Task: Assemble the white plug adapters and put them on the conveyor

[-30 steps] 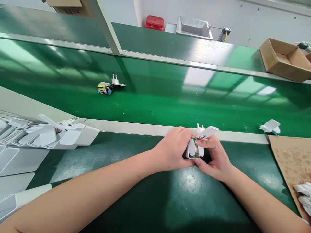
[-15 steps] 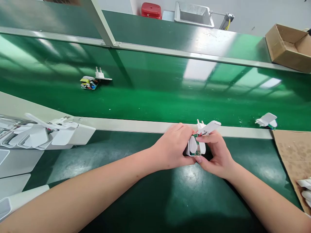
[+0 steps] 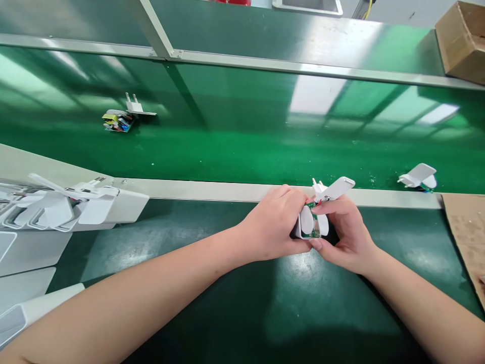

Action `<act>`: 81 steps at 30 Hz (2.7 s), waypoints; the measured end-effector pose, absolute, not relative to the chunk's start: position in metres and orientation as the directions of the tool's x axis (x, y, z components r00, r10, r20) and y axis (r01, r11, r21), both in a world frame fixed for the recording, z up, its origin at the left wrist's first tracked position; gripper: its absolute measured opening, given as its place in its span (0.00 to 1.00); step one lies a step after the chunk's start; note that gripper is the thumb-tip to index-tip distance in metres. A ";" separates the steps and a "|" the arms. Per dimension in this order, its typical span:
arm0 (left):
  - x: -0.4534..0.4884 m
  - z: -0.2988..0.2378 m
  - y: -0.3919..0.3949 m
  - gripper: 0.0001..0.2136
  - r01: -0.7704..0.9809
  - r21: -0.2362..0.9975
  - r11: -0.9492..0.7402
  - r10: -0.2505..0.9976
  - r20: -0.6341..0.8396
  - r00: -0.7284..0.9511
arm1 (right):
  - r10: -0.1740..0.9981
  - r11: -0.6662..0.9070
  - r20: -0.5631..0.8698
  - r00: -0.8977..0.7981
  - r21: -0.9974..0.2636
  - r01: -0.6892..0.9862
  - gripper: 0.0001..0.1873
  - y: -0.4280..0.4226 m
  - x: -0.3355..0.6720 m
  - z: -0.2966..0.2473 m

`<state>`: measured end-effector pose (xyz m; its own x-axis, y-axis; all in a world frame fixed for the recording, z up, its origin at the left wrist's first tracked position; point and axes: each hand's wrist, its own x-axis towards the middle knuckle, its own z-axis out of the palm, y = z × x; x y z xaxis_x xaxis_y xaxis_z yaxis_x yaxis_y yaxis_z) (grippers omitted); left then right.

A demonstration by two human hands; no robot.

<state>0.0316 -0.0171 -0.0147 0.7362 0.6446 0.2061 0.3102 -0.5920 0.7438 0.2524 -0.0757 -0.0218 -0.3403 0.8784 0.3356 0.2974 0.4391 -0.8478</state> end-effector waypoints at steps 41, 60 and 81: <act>0.031 -0.014 -0.017 0.20 0.312 0.715 -0.626 0.630 0.227 0.743 | 0.877 0.428 0.323 -0.356 -0.862 0.272 0.31 -0.077 0.252 -0.021; 0.031 -0.016 -0.017 0.22 0.311 0.734 -0.603 0.640 0.213 0.739 | 0.850 0.501 0.402 -0.341 -0.816 0.287 0.31 -0.073 0.252 -0.020; 0.030 -0.018 -0.014 0.25 0.243 0.801 -0.548 0.656 0.231 0.719 | 0.737 0.671 0.632 -0.238 -0.646 0.363 0.35 -0.079 0.253 -0.021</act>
<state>0.0295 -0.0136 -0.0179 0.7187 0.6560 0.2306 0.2430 -0.5477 0.8006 0.2535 -0.0790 -0.0213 -0.2376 0.7372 0.6325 0.3629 0.6714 -0.6462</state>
